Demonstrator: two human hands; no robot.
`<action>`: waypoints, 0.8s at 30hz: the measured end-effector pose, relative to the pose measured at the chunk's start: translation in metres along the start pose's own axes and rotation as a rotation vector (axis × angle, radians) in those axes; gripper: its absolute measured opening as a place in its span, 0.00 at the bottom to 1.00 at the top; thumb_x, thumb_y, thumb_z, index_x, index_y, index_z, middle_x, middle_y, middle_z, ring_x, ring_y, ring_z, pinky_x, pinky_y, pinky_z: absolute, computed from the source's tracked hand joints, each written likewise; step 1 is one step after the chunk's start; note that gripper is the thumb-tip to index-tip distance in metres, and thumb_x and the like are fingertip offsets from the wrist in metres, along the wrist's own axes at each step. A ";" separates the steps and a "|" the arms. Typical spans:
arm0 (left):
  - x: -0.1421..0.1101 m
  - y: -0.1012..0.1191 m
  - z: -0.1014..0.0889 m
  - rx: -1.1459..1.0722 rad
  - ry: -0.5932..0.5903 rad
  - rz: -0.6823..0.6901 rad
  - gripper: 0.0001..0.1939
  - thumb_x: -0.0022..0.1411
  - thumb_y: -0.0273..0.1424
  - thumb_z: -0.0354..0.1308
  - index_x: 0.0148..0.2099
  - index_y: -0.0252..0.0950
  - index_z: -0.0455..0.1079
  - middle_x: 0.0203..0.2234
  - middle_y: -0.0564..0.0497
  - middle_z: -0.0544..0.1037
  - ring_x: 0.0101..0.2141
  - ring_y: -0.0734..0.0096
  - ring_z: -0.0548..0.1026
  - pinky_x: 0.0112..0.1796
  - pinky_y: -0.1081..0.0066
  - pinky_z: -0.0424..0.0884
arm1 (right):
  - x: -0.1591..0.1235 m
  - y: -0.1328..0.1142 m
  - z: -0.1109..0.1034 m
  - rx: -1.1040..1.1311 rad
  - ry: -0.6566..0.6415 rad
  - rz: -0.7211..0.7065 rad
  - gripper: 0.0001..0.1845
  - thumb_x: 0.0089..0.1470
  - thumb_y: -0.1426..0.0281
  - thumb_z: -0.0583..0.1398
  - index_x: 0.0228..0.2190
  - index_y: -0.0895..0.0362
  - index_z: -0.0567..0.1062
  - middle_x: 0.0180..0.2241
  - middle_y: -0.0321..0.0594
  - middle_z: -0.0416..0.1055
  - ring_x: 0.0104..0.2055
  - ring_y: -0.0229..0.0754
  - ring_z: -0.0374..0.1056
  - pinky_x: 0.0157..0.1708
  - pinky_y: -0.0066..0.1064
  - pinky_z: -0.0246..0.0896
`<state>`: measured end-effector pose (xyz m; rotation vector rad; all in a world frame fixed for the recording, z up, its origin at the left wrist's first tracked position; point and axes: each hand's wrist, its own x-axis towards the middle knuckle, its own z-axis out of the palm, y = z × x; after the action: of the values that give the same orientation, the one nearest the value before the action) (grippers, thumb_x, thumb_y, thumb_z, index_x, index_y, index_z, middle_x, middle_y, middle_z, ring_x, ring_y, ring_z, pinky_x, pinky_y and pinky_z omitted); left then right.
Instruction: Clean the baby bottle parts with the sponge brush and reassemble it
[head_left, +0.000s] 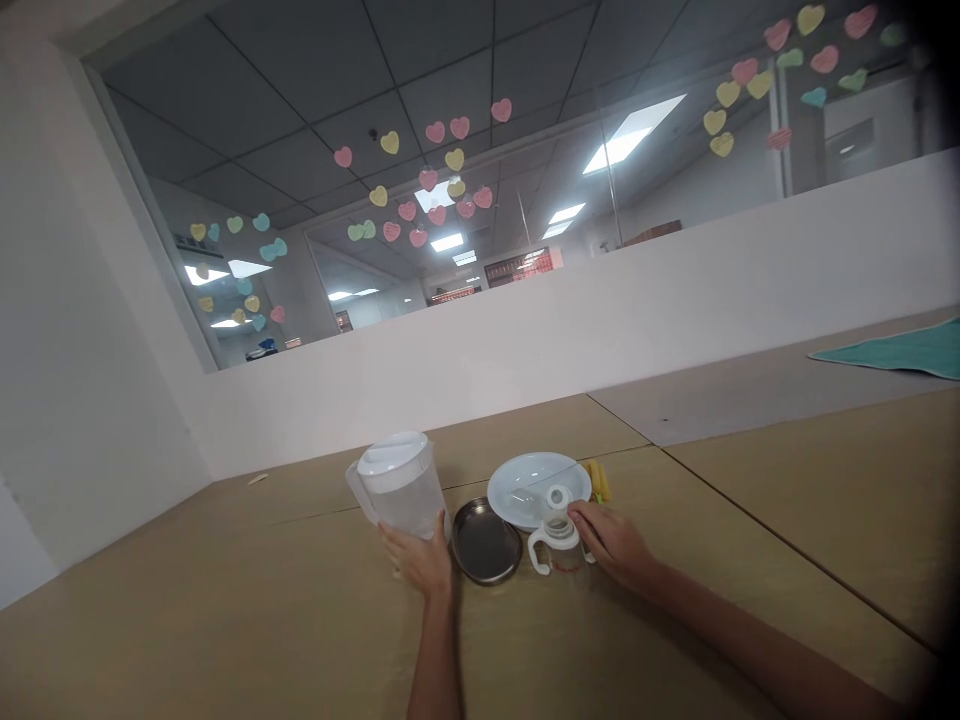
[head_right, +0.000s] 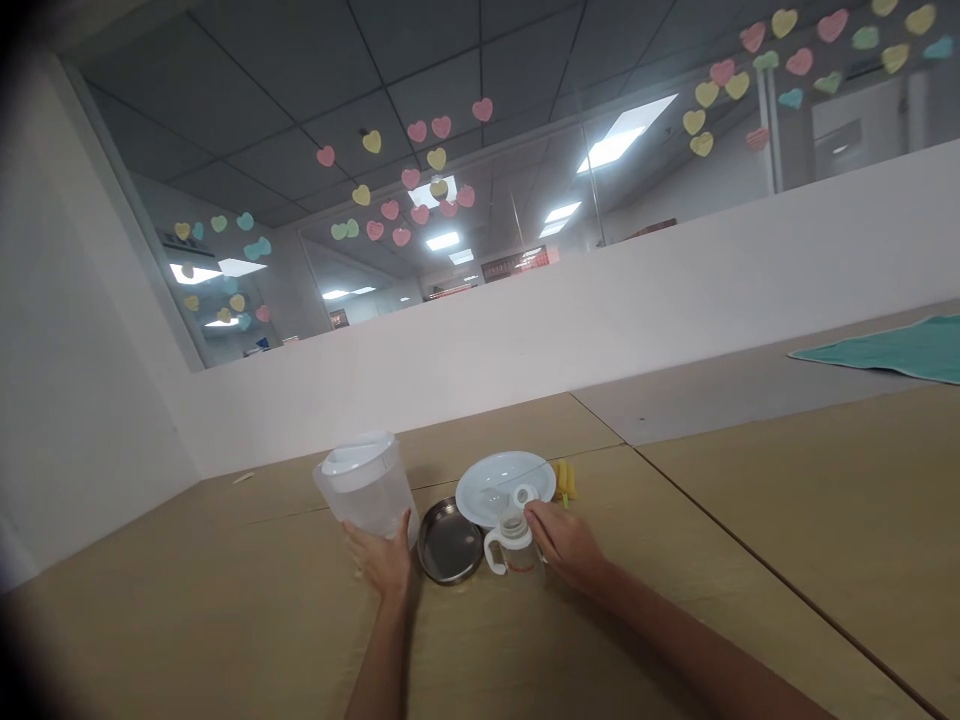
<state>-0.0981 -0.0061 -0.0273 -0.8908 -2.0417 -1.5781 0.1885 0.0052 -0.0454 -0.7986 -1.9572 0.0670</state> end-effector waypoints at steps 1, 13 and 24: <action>0.000 0.002 0.000 -0.018 -0.004 -0.025 0.56 0.49 0.53 0.58 0.66 0.28 0.32 0.60 0.24 0.49 0.59 0.35 0.52 0.50 0.38 0.57 | 0.001 0.000 -0.001 -0.002 0.012 -0.001 0.17 0.63 0.64 0.43 0.33 0.54 0.68 0.30 0.41 0.72 0.32 0.42 0.68 0.33 0.32 0.61; -0.018 0.081 -0.007 -0.439 -0.442 0.573 0.16 0.64 0.36 0.45 0.49 0.36 0.68 0.43 0.44 0.75 0.46 0.62 0.71 0.49 0.60 0.65 | 0.020 0.028 -0.028 -0.462 -0.475 0.598 0.24 0.60 0.59 0.46 0.28 0.60 0.75 0.32 0.53 0.75 0.37 0.53 0.71 0.33 0.36 0.58; -0.033 0.142 0.072 -0.168 -1.386 0.761 0.12 0.55 0.33 0.54 0.39 0.35 0.75 0.36 0.49 0.79 0.36 0.69 0.74 0.39 0.73 0.67 | 0.012 0.038 -0.012 -0.495 -0.484 0.628 0.17 0.57 0.65 0.51 0.34 0.61 0.76 0.36 0.54 0.75 0.40 0.54 0.71 0.35 0.38 0.61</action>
<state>0.0289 0.0771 0.0301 -2.9148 -1.6904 -0.6343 0.2137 0.0382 -0.0432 -1.8490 -2.1134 0.1639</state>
